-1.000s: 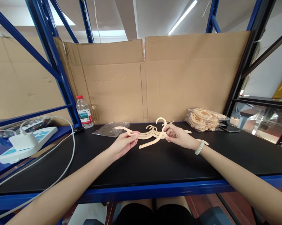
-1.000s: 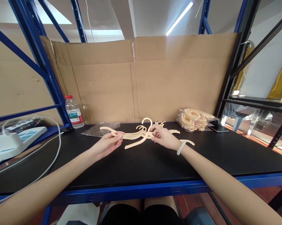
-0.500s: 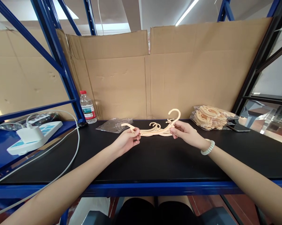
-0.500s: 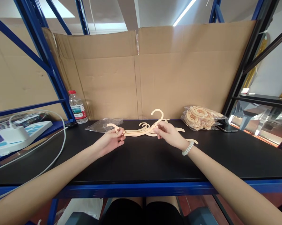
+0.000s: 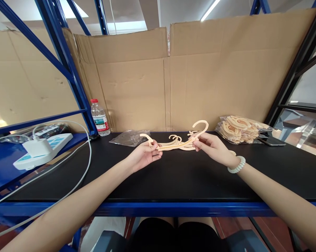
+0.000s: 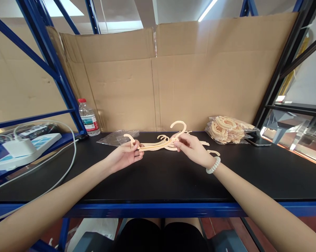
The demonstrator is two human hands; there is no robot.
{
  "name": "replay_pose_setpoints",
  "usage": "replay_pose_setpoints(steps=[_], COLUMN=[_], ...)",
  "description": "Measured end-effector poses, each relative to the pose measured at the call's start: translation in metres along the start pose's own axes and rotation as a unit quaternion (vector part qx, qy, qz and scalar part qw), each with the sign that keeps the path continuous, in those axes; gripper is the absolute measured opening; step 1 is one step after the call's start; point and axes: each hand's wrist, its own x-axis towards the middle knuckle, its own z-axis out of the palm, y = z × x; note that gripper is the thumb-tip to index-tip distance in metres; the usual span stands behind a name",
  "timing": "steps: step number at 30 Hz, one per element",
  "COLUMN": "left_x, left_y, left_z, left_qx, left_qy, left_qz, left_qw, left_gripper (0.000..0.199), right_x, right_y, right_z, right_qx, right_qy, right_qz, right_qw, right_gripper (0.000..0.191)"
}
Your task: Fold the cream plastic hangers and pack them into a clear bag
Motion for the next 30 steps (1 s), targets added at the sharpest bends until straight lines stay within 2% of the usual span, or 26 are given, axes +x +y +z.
replay_pose_setpoints(steps=[5,9,15,21,30], left_x=[-0.0005,0.0007,0.0010,-0.0029,-0.0020], left_y=[-0.0015,-0.0035,-0.0019,0.0018,0.0009], left_z=[0.0023,-0.0007,-0.0030,0.0005,-0.0005], left_qx=[-0.003,0.000,-0.013,-0.015,-0.006], left_qy=[0.009,-0.006,-0.008,-0.055,-0.084], left_qz=[0.013,0.019,0.011,-0.028,-0.008], left_qw=[1.000,1.000,1.000,0.998,0.996], left_gripper=[0.022,0.025,0.020,0.019,0.018], right_x=[-0.0014,-0.0032,-0.0029,-0.0027,-0.0039], right_y=[0.0006,0.0007,0.0006,-0.0019,-0.0046], right_z=[0.0000,0.0029,0.0028,0.0016,0.0019], right_qx=[-0.003,-0.008,-0.014,-0.008,-0.014], right_qy=[-0.002,0.013,0.012,0.002,0.011], right_qz=[-0.003,-0.001,-0.003,0.001,-0.003], right_qw=[1.000,1.000,1.000,1.000,1.000], right_gripper=[0.027,0.025,0.023,0.024,0.024])
